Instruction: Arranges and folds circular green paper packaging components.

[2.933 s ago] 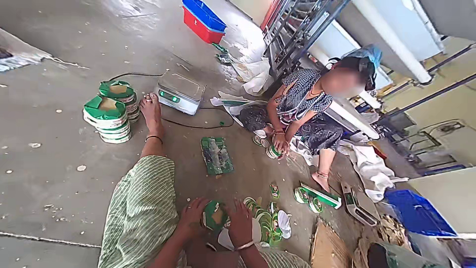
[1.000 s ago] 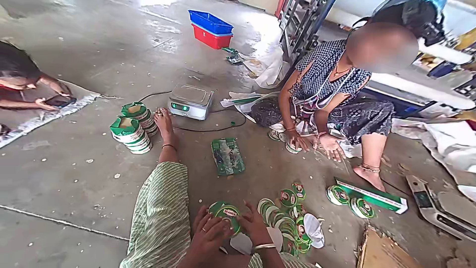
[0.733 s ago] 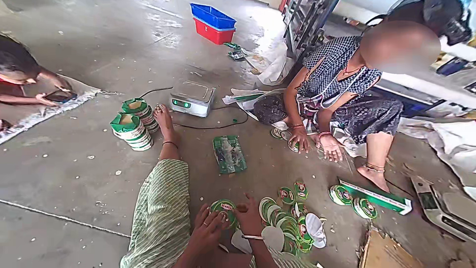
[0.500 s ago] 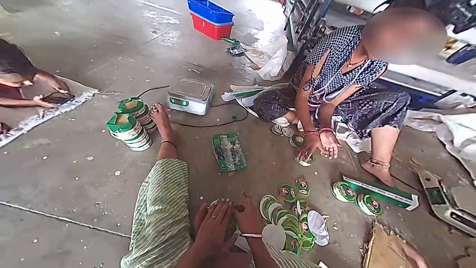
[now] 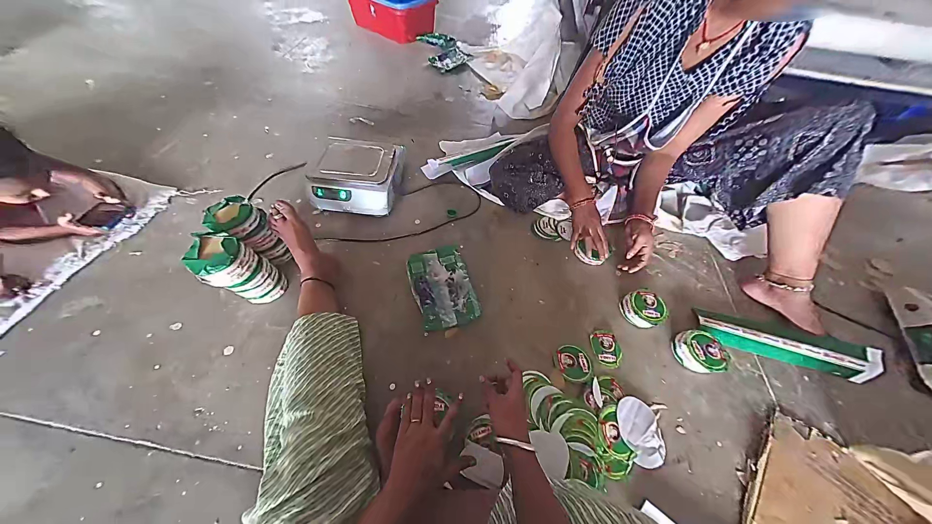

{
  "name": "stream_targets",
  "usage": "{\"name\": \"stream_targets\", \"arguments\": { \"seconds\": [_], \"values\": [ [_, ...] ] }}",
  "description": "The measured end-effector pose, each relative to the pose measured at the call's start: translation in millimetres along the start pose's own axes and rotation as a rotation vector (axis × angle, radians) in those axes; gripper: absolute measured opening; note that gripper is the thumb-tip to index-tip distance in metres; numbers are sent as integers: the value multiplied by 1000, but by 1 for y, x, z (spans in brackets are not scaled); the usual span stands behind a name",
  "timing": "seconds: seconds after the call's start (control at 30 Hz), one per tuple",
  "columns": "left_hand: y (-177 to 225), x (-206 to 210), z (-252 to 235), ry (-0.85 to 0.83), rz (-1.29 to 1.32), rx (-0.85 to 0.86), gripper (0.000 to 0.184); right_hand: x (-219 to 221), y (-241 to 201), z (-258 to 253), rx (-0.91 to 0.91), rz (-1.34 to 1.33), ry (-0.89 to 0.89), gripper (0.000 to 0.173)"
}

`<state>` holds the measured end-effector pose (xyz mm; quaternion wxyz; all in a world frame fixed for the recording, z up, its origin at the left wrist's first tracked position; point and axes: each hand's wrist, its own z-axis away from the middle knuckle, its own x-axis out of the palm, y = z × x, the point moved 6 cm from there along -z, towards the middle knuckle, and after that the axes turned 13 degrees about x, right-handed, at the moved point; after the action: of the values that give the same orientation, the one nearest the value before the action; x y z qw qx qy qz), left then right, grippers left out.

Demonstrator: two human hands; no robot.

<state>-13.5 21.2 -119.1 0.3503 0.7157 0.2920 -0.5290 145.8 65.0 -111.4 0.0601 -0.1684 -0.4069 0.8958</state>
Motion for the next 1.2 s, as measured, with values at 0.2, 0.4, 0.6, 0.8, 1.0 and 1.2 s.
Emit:
{"name": "stream_targets", "arguments": {
  "seconds": [0.2,0.4,0.6,0.8,1.0,1.2],
  "values": [
    [-22,-14,-5,-406,419,-221,121,4,9,-1,59,-66,-83,69],
    [-29,-23,-6,-345,414,-309,125,18,35,5,209,-339,-242,58],
    [18,-80,-54,-137,616,-101,148,18,24,28,217,-891,-458,51],
    [-35,-83,-54,-86,621,-173,138,-35,-9,-41,-11,-1014,-192,41],
    [-69,-16,16,-275,590,-199,121,-45,-80,-130,-124,610,504,83],
    [-70,8,14,-410,611,-129,110,-15,-43,-170,10,1001,587,74]
  ]
}}
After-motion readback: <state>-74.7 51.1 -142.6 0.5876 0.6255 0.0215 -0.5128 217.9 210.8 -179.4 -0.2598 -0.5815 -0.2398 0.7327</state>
